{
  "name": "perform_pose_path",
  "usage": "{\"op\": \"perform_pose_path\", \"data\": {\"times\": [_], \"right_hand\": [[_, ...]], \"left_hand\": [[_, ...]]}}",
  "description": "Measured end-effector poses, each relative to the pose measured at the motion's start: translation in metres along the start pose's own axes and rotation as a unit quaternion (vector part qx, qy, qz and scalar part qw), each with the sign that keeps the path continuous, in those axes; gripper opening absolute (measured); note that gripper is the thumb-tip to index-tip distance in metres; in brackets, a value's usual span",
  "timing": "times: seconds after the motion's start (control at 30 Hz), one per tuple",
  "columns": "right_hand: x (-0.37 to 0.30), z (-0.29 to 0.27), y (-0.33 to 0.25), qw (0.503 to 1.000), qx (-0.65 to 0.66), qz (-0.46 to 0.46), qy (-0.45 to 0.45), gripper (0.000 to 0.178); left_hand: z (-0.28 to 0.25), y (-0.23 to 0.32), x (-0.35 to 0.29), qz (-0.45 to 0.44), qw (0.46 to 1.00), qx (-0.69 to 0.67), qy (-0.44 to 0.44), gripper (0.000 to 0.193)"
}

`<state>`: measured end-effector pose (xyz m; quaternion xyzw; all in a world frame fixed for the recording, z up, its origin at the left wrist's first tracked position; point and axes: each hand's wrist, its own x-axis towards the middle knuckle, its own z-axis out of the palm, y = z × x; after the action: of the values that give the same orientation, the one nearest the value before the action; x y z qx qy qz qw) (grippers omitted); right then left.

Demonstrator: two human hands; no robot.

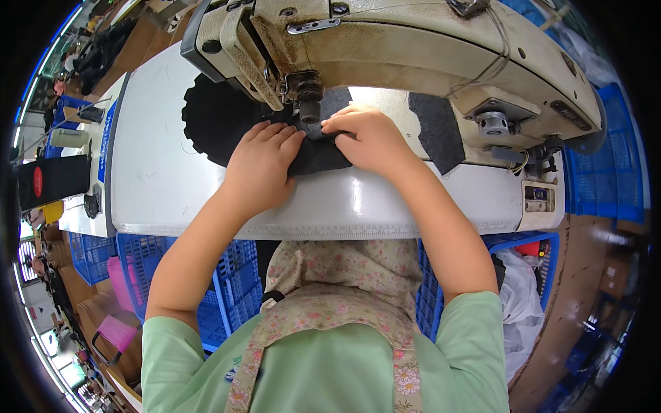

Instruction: The person trims thread from a shoe component using snips, places it into a crate, and retrieves new pieces. They align and sew the pieces together using a sewing machine, trim the thread with snips, and thread the sewing machine needle by hand.

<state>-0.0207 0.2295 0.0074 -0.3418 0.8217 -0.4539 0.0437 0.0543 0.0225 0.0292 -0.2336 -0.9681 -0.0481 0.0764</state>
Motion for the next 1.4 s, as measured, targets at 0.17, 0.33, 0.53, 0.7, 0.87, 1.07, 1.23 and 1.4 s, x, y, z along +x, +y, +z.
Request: {"op": "perform_pose_path", "data": {"times": [0.17,0.33,0.53,0.7,0.87,1.07,1.23,1.4], "right_hand": [[-0.010,0.010,-0.003,0.998,-0.052,-0.025,-0.006,0.034],[-0.014,0.026,-0.010,0.994,-0.079,-0.060,0.046,0.029],[-0.018,0.039,-0.023,0.993,-0.090,-0.043,0.071,0.030],[-0.018,0.046,-0.026,0.989,-0.103,-0.051,0.088,0.030],[-0.017,0.051,-0.027,0.988,-0.107,-0.049,0.096,0.030],[-0.015,0.055,-0.028,0.986,-0.111,-0.053,0.110,0.030],[-0.013,0.054,-0.026,0.984,-0.114,-0.049,0.126,0.030],[-0.010,0.049,-0.020,0.987,-0.098,-0.036,0.120,0.030]], "left_hand": [[-0.007,-0.019,0.000,0.053,0.998,-0.027,-0.027,0.060],[-0.013,-0.038,0.001,0.083,0.995,-0.037,-0.044,0.061],[-0.015,-0.053,0.003,0.123,0.989,-0.074,-0.038,0.061],[-0.018,-0.062,0.007,0.148,0.985,-0.083,-0.040,0.061],[-0.017,-0.067,0.008,0.161,0.982,-0.094,-0.030,0.062],[-0.016,-0.071,0.010,0.165,0.983,-0.073,-0.029,0.060],[-0.011,-0.066,0.009,0.126,0.990,-0.056,-0.018,0.058],[-0.012,-0.056,0.010,0.099,0.994,-0.037,-0.027,0.060]]}}
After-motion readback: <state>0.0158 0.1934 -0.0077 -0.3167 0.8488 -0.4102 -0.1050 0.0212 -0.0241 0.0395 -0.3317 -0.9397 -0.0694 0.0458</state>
